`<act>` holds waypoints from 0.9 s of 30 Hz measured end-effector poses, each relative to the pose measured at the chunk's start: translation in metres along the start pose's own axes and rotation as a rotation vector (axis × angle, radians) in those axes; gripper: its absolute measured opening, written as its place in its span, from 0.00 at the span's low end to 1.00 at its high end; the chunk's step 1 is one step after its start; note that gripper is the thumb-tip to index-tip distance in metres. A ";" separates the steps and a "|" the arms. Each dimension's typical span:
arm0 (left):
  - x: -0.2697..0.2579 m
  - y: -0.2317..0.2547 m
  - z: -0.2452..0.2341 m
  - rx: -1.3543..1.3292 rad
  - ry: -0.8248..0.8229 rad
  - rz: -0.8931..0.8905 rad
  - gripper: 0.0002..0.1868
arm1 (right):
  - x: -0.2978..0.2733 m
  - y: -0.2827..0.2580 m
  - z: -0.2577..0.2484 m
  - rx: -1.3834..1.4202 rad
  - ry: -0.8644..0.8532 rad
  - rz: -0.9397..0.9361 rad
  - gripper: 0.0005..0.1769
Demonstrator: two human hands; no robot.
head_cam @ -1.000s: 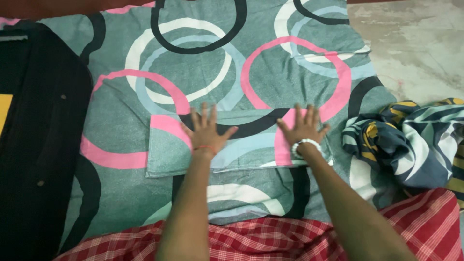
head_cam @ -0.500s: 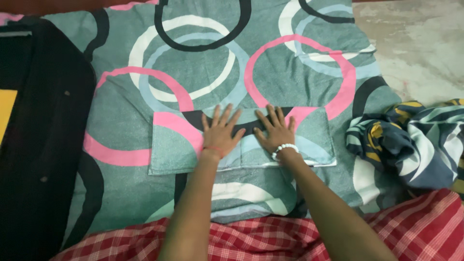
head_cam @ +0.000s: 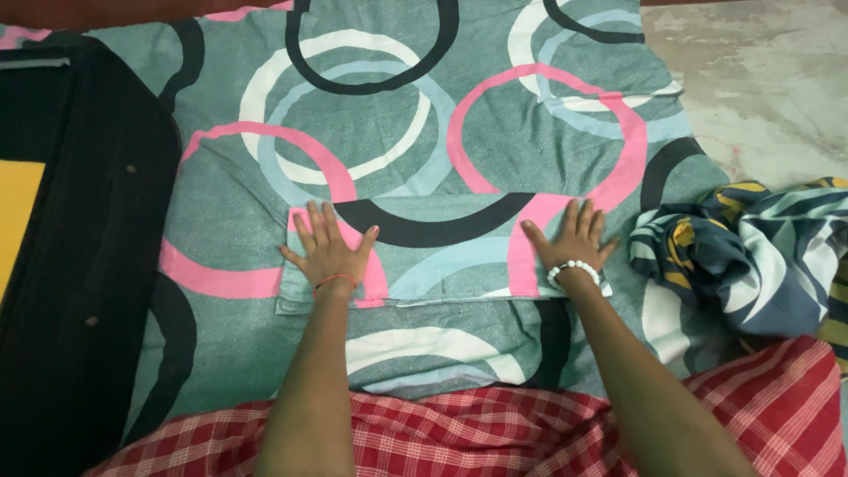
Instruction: The person folds clothes, including a turquoise fabric item and a grey patterned sheet, and places them into a black suitcase on a bed.
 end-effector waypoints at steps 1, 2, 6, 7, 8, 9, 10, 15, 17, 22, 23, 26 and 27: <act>0.001 -0.001 -0.003 -0.006 -0.027 -0.029 0.61 | -0.001 0.004 -0.001 0.018 -0.006 0.001 0.67; 0.003 -0.002 -0.007 -0.012 -0.050 -0.058 0.64 | 0.001 0.008 -0.004 0.027 -0.001 0.009 0.68; 0.010 -0.004 -0.024 0.026 -0.093 -0.163 0.82 | 0.005 0.019 -0.007 0.043 0.072 0.066 0.72; 0.008 -0.002 -0.026 0.065 -0.051 -0.160 0.82 | 0.005 0.020 -0.005 0.040 0.105 0.087 0.73; 0.006 0.001 -0.028 0.105 -0.006 -0.161 0.82 | 0.004 0.015 -0.001 -0.002 0.172 -0.016 0.70; 0.001 0.013 -0.025 0.059 0.014 0.023 0.79 | 0.001 0.008 0.004 -0.044 0.240 -0.118 0.67; -0.005 0.027 -0.021 0.011 0.037 0.206 0.75 | 0.000 0.001 0.009 -0.086 0.313 -0.222 0.65; -0.010 0.037 -0.003 0.008 -0.067 0.293 0.66 | -0.005 -0.005 0.025 -0.057 -0.038 -0.317 0.47; -0.006 0.021 -0.002 0.039 -0.091 0.246 0.64 | -0.009 0.006 0.012 -0.053 -0.065 -0.269 0.49; 0.001 -0.011 0.002 -0.007 -0.031 0.051 0.61 | -0.014 0.024 -0.004 0.020 -0.005 -0.197 0.54; 0.001 -0.014 0.004 -0.005 -0.035 -0.006 0.62 | -0.017 0.026 -0.006 0.028 0.040 -0.165 0.55; -0.007 0.000 0.008 -0.073 0.053 -0.185 0.65 | -0.028 0.027 -0.016 0.055 0.132 -0.055 0.61; -0.014 0.012 0.008 -0.093 0.096 -0.141 0.63 | -0.032 0.031 -0.023 0.062 0.132 -0.003 0.64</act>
Point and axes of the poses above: each hand's wrist, its own x-axis towards the middle knuckle, its own z-axis out of the palm, y = z × x, the point moved 3 cm from there along x, towards the middle knuckle
